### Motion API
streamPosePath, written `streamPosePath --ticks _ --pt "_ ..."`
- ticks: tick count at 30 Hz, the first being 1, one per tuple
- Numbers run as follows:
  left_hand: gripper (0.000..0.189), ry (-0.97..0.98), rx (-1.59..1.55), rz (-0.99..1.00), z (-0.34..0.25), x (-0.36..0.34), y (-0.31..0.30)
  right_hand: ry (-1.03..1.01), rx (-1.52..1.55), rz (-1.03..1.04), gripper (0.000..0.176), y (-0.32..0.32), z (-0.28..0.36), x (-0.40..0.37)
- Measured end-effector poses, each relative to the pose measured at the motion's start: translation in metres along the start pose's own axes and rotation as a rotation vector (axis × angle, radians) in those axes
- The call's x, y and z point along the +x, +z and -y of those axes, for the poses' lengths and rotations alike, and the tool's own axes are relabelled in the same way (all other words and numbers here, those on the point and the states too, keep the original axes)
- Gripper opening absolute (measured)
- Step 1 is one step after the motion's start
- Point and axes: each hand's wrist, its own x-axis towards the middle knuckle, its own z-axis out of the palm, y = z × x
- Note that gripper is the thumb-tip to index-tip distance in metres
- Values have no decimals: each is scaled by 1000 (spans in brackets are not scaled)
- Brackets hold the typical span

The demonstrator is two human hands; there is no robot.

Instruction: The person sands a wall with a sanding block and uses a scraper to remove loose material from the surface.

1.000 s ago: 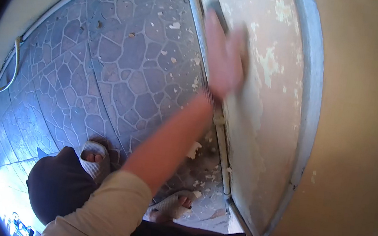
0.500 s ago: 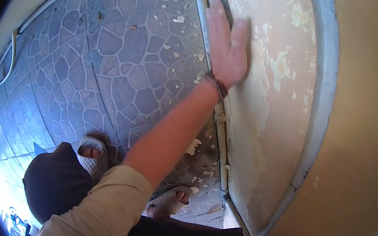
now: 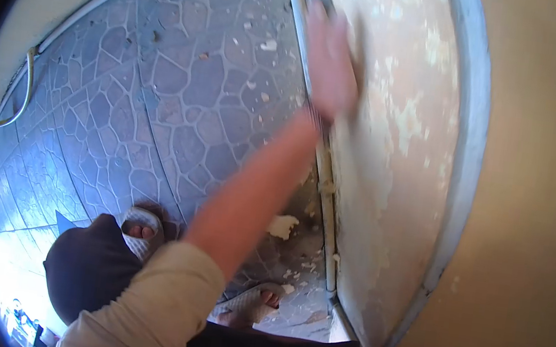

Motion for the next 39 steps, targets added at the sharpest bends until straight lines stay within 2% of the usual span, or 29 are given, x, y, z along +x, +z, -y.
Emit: streamPosePath --ticks 1,4,5,7,8,9,10,11,13,15,17,18,20,22,24,25,26,27,31,34,37,39 --pt "75 105 44 10 -12 -40 2 15 26 -11 40 3 3 2" --pt "80 186 27 16 -33 -105 -2 -109 -192 37 38 4 4 1" --pt "82 203 12 36 -39 -122 -1 -21 -118 43 37 4 5 1" --pt "84 206 122 74 -38 -107 -2 151 18 57 35 2 6 0" --pt "84 203 234 97 -28 -61 -2 243 14 113 32 -1 9 0" --pt "83 53 163 67 -19 -11 0 78 -187 15 29 0 -6 -5" --pt "83 -98 101 32 -14 21 4 42 -253 115 30 -5 -5 -4" --pt "83 -103 80 28 -16 21 7 10 -307 214 36 -9 -5 -1" --pt "83 -97 63 9 -15 26 1 -4 -315 249 38 -7 -1 5" --pt "85 40 86 45 -35 -49 0 9 -318 270 40 -1 1 5" --pt "88 -62 -42 108 -78 -122 -7 11 -333 319 43 -11 -12 -1" --pt "88 -37 -25 114 -79 -119 -8 -7 -346 376 53 -13 -10 2" --pt "87 10 11 156 -74 -112 -11 -53 -378 512 59 -24 -8 7" --pt "89 50 121 76 -42 -41 -4 -75 -419 651 68 -31 -9 8" --pt "84 -44 178 17 -9 44 1 -115 -347 708 69 -22 -1 6" --pt "78 -108 85 -11 -2 63 -1 -137 -328 746 69 -21 4 7" --pt "78 -44 107 -11 -1 59 -3 -222 -332 771 69 -14 12 8" --pt "77 -41 98 9 -3 46 -4 -297 -331 776 68 5 25 6" --pt "75 -6 -28 48 -29 -75 -10 -476 320 1022 56 79 94 5" --pt "71 -99 -93 51 -52 -105 -14 -355 294 1052 52 109 125 15" --pt "66 -13 51 -18 -27 -42 -3 -495 377 1106 52 129 122 4" --pt "62 -72 74 -42 -10 24 0 -308 534 1066 52 128 123 5"
